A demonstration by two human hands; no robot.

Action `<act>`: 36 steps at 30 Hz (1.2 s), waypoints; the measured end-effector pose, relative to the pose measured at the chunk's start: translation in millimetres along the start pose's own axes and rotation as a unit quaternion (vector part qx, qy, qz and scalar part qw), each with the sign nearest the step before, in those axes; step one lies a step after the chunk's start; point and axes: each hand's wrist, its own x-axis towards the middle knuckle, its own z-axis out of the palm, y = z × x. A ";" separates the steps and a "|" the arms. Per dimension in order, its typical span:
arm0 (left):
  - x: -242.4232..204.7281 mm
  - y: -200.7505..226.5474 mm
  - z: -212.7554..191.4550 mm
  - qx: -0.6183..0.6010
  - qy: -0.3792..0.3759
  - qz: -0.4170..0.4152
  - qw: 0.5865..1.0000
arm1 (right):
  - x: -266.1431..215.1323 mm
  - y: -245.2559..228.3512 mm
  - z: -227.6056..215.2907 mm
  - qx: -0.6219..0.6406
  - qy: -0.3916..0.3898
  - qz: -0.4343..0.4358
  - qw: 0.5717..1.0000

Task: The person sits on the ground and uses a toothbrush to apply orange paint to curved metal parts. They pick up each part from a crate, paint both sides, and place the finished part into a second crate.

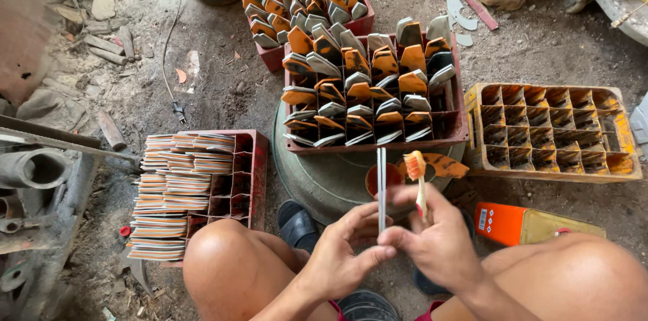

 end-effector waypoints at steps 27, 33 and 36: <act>-16.7 15.9 -52.6 -0.085 0.200 0.031 0.976 | 30.0 134.3 15.0 -0.382 -0.074 -0.038 0.920; -18.0 15.9 -52.5 -0.149 0.143 0.004 0.979 | 43.1 118.2 -15.2 0.128 -0.140 0.277 0.942; -16.8 15.8 -45.0 -0.216 0.056 -0.013 0.975 | 37.3 71.6 -44.3 0.217 -0.106 0.202 0.949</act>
